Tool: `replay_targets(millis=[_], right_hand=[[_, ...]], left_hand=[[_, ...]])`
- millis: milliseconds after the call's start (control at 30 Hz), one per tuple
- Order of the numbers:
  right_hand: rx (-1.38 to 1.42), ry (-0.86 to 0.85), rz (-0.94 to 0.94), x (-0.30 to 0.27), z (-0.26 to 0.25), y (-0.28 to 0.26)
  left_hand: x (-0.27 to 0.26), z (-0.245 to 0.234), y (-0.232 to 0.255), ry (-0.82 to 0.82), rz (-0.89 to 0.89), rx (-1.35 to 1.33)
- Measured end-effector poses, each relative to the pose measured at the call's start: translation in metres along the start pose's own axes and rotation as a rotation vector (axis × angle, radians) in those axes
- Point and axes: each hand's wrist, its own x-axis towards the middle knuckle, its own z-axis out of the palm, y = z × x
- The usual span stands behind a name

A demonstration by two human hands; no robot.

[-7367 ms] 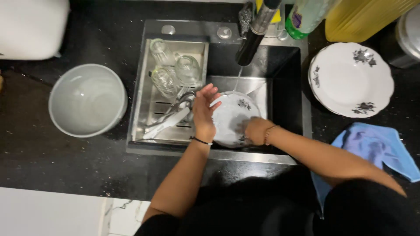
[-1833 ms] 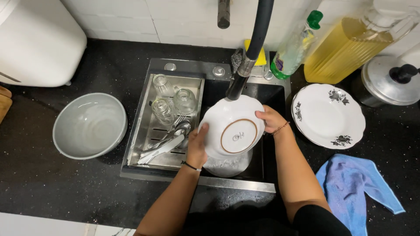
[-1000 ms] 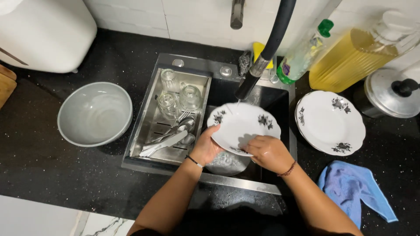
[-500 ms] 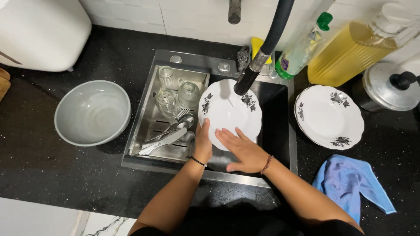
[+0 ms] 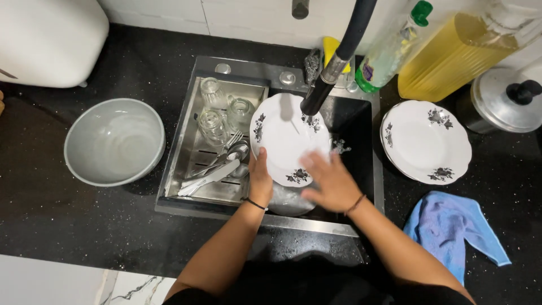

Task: Washing and rinsing dishes and utensils in a kitchen sink.

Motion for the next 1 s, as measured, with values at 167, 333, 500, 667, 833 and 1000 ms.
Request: replay_targets(millis=[167, 333, 500, 667, 833, 1000], right_hand=[[0.232, -0.157, -0.123, -0.001, -0.007, -0.002], [0.427, 0.305, 0.247, 0.006, 0.010, 0.027], [2.036, -0.014, 0.924, 0.003, 0.007, 0.016], [1.977, 0.028, 0.932, -0.006, 0.012, 0.028], [1.793, 0.113, 0.995, -0.026, 0.027, 0.056], [1.185, 0.396, 0.730, -0.046, 0.015, 0.070]], left_hand=[[-0.001, 0.002, -0.002, 0.010, -0.064, -0.086], [0.007, -0.007, -0.016, 0.030, -0.112, -0.219], [0.009, -0.001, -0.011, 0.097, -0.404, -0.493], [0.011, -0.008, -0.021, 0.060, -0.575, -0.500], [0.017, -0.015, -0.031, 0.031, -0.645, -0.331], [0.016, -0.010, -0.019, -0.115, -0.746, -0.058]])
